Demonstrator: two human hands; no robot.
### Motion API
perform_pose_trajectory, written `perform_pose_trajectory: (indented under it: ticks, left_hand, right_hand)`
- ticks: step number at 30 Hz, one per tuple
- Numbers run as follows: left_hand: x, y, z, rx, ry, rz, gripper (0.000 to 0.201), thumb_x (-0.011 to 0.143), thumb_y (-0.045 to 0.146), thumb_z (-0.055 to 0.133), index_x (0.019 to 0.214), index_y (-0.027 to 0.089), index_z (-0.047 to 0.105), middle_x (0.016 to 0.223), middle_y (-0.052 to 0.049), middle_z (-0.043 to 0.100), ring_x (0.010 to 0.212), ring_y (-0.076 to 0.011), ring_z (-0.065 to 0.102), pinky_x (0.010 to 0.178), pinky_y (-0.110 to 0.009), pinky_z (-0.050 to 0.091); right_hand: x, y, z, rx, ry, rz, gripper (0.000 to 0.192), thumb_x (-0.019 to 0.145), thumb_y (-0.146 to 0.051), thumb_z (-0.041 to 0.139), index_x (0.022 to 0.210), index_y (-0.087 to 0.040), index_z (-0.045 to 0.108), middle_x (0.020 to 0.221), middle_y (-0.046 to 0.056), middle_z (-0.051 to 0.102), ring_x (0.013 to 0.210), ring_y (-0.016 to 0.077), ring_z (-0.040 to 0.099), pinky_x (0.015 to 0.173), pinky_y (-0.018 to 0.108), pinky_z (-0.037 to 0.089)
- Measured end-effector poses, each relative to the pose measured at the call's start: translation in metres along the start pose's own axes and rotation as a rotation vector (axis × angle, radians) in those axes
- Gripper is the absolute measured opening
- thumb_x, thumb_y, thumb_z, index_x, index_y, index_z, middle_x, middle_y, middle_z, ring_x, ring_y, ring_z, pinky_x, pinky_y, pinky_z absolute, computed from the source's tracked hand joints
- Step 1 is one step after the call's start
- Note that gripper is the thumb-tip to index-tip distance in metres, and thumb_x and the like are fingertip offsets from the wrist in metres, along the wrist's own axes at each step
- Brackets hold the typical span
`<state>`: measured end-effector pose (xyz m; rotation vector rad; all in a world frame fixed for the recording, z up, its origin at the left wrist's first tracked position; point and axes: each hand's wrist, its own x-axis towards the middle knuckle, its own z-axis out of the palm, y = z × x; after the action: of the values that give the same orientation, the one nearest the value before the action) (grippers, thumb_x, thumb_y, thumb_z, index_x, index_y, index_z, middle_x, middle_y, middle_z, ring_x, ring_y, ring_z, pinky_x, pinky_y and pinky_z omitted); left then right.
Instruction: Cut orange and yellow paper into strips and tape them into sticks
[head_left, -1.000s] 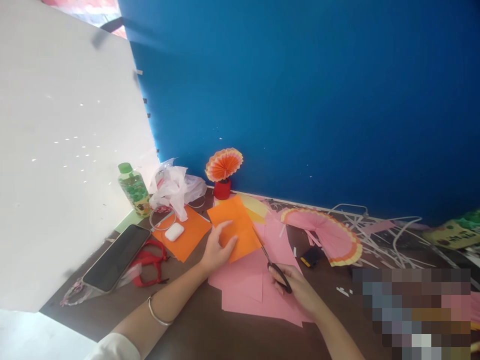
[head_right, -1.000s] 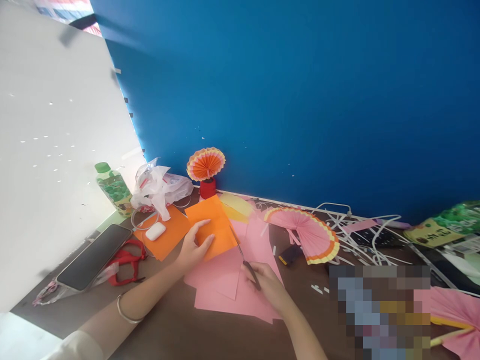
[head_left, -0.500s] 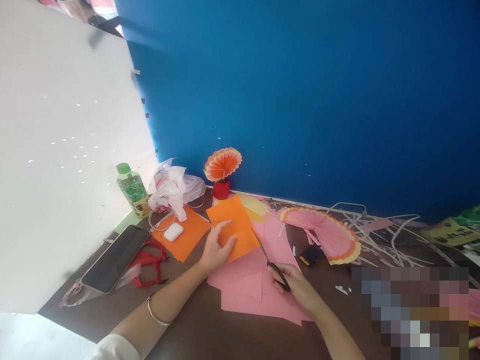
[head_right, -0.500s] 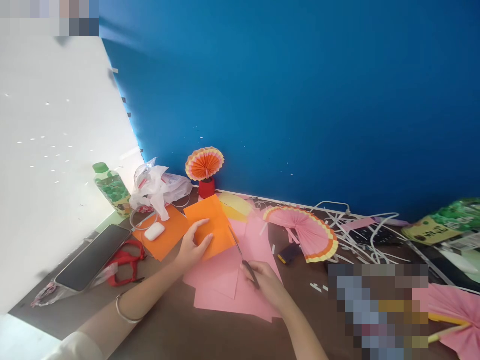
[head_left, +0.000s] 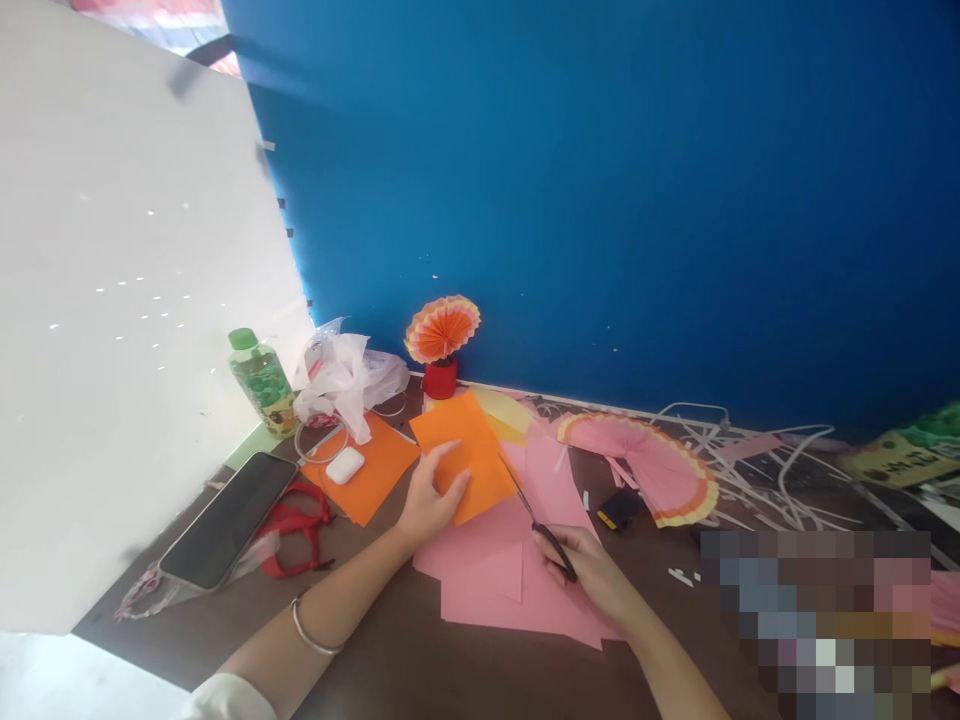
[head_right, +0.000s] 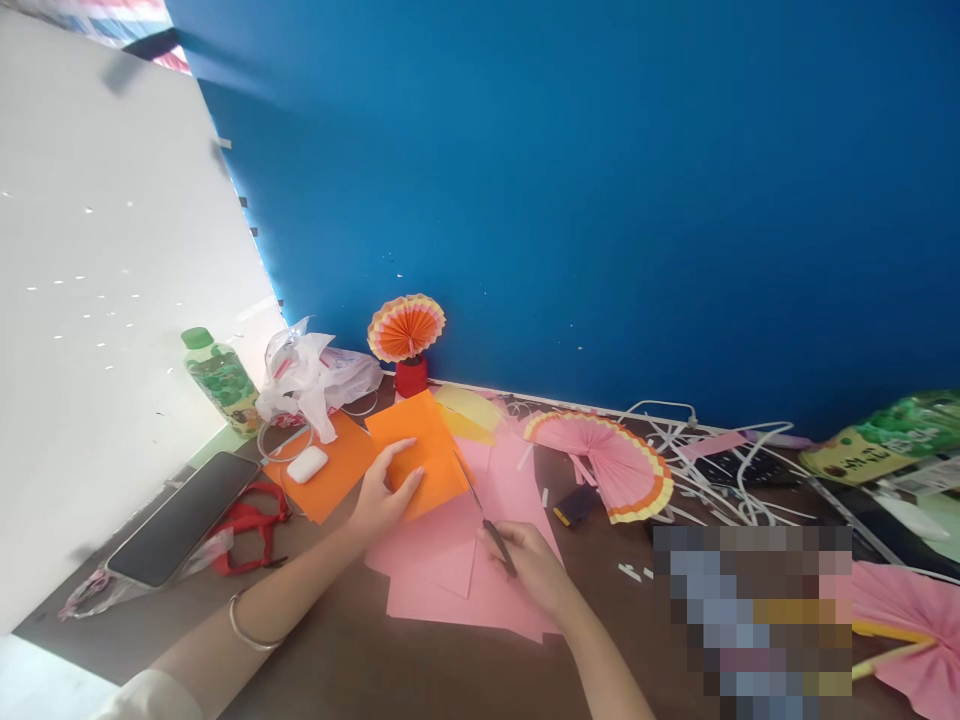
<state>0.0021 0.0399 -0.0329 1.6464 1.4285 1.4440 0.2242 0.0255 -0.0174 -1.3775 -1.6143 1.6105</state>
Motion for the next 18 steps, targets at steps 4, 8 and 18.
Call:
perform_pose_trajectory:
  ticks: [4, 8, 18]
  left_hand:
    - [0.0001, -0.0004, 0.0003, 0.001, 0.006, 0.003, 0.035, 0.08, 0.029, 0.053, 0.114, 0.022, 0.049, 0.119, -0.006, 0.054, 0.114, -0.0206, 0.047, 0.097, -0.037, 0.036]
    - [0.0003, 0.0004, -0.0004, 0.006, 0.002, 0.002, 0.034, 0.08, 0.029, 0.052, 0.113, 0.022, 0.049, 0.119, -0.007, 0.054, 0.114, -0.0207, 0.047, 0.096, -0.037, 0.037]
    - [-0.0003, 0.0017, -0.0002, -0.004, -0.001, -0.033, 0.035, 0.079, 0.031, 0.053, 0.114, 0.022, 0.049, 0.12, -0.007, 0.053, 0.115, -0.0208, 0.046, 0.097, -0.037, 0.035]
  right_hand:
    - [0.0008, 0.0012, 0.0, 0.009, -0.01, -0.008, 0.043, 0.073, -0.055, 0.053, 0.056, -0.018, 0.039, 0.046, -0.006, 0.036, 0.045, 0.0075, 0.03, 0.048, 0.024, 0.02]
    - [0.0013, 0.0023, -0.0002, 0.015, -0.005, -0.011, 0.043, 0.074, -0.053, 0.053, 0.054, -0.019, 0.036, 0.046, -0.006, 0.036, 0.045, 0.0071, 0.03, 0.048, 0.024, 0.02]
    - [-0.0017, -0.0028, 0.0009, -0.013, -0.007, -0.025, 0.045, 0.073, -0.056, 0.052, 0.054, -0.019, 0.035, 0.045, -0.006, 0.037, 0.045, 0.0076, 0.031, 0.048, 0.025, 0.021]
